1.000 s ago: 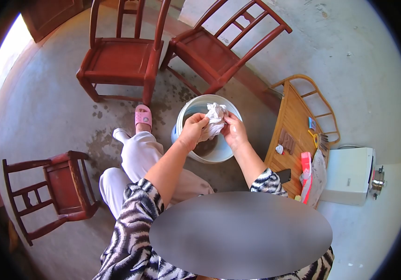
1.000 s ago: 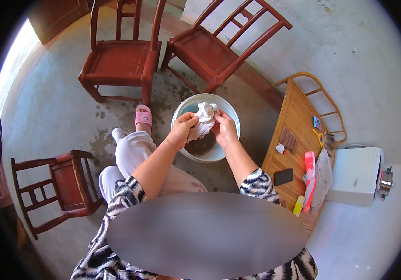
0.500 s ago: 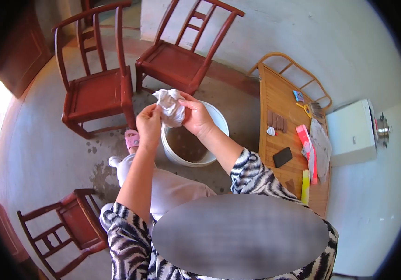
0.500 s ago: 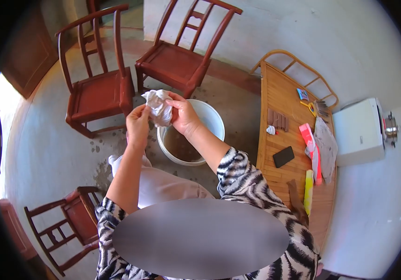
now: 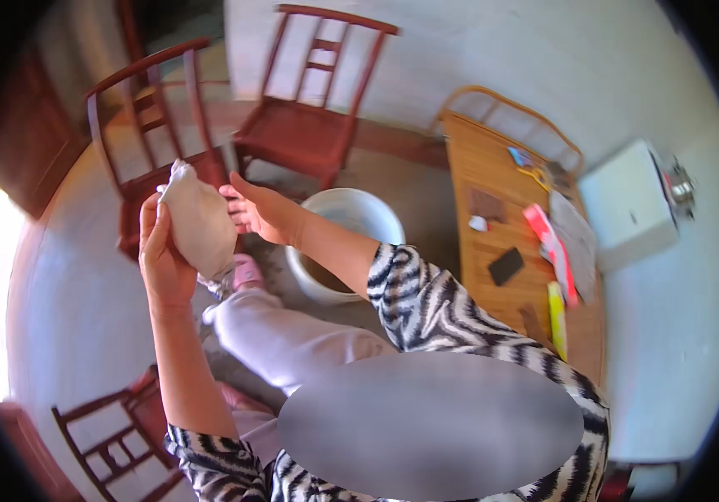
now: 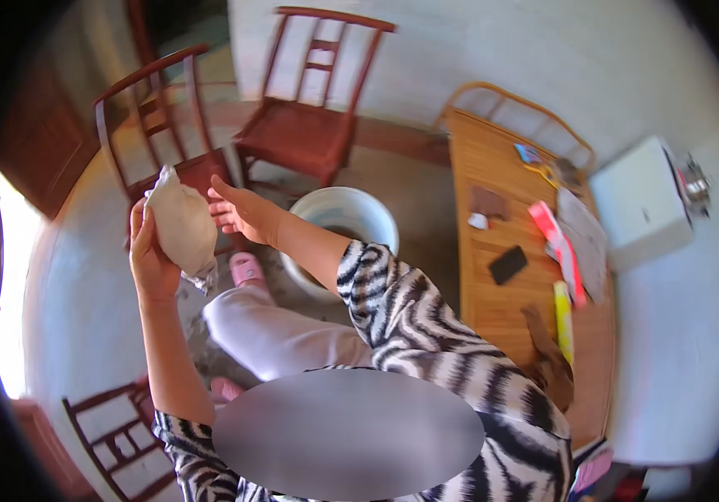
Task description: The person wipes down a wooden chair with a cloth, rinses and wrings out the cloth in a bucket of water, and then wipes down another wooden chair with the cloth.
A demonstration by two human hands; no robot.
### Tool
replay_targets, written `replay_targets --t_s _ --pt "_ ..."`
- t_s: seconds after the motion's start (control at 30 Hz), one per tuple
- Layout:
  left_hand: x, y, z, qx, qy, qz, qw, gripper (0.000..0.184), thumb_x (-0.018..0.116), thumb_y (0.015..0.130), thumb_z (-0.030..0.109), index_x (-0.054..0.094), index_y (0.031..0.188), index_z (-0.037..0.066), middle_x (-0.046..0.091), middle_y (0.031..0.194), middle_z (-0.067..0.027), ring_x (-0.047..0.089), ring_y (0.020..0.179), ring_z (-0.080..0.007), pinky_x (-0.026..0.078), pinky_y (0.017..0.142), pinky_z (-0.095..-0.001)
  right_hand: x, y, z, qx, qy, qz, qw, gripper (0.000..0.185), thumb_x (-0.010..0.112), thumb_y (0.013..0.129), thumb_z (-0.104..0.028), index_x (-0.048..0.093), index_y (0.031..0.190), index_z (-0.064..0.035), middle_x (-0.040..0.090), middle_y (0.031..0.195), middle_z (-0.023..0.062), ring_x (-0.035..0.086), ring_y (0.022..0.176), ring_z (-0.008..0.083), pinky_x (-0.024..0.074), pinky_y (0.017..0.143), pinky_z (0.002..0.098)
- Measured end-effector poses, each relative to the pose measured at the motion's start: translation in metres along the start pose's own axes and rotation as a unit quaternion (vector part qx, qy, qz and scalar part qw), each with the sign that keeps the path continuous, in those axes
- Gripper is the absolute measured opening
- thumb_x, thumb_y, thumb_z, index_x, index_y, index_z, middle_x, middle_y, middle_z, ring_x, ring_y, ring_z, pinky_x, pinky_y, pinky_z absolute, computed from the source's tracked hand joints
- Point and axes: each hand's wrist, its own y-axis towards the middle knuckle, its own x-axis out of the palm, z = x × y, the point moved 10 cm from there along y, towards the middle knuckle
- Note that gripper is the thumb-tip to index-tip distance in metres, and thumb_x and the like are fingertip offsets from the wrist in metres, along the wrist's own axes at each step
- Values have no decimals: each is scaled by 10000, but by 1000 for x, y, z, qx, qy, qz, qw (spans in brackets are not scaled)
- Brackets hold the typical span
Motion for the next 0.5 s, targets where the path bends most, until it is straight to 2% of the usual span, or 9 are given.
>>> replay_targets --t_s 0.03,0.1,0.17,0.23,0.27,0.33,0.37,0.4,0.5 --pt "-8 -9 18 24 -39 13 999 194 433 910 165 464 1078 73 558 1058 -98 559 983 -223 482 842 -373 43 10 10 28 11 -90 995 844 431 759 -701 326 1333 -91 436 1277 141 465 1096 229 343 881 386" --pt "-68 -23 41 67 -19 85 994 203 489 892 178 496 1051 53 568 987 -73 569 909 -177 486 779 -311 118 15 19 19 95 -168 981 691 438 826 -604 428 1253 -60 525 1178 121 520 1029 200 393 866 393" --pt "-134 -51 49 50 150 188 969 216 557 862 190 536 1014 39 571 909 -43 558 836 -135 464 718 -261 140 23 44 82 47 -160 983 466 514 869 -427 537 1122 -37 597 1048 89 578 914 168 448 829 347" --pt "-181 -96 74 80 159 301 937 190 584 848 174 559 977 36 581 884 -35 547 799 -117 442 685 -241 159 37 59 64 -56 -136 987 305 593 847 -290 595 1009 -31 624 960 51 602 826 139 471 774 273" --pt "-191 -119 82 100 169 332 923 190 584 848 174 559 977 36 581 884 -35 547 799 -117 442 685 -241 167 40 71 60 -53 -170 982 282 598 844 -253 594 1010 -26 623 951 52 600 834 137 470 774 272" --pt "-194 -149 82 141 64 328 932 153 543 871 150 555 979 42 589 900 -47 557 823 -129 454 725 -252 181 35 82 60 -52 -215 973 260 603 840 -215 593 1011 -20 623 943 52 598 841 134 469 774 270" --pt "-198 -163 84 153 67 343 924 153 543 871 150 555 979 42 589 900 -47 557 823 -129 454 725 -252 184 30 81 69 6 -206 976 251 595 844 -202 593 1009 -13 625 936 50 598 831 128 467 770 264" --pt "-210 -172 74 140 2 368 919 135 523 880 137 553 973 44 592 909 -53 560 837 -137 459 745 -261 178 31 82 90 65 -171 979 242 587 849 -189 593 1007 -6 627 930 48 598 822 123 465 767 257" --pt "-233 -197 50 151 -63 402 901 122 482 898 116 541 985 54 591 942 -65 564 896 -164 461 810 -292 163 40 105 123 40 -186 974 235 580 850 -163 588 1016 5 624 954 57 596 846 130 460 784 257"
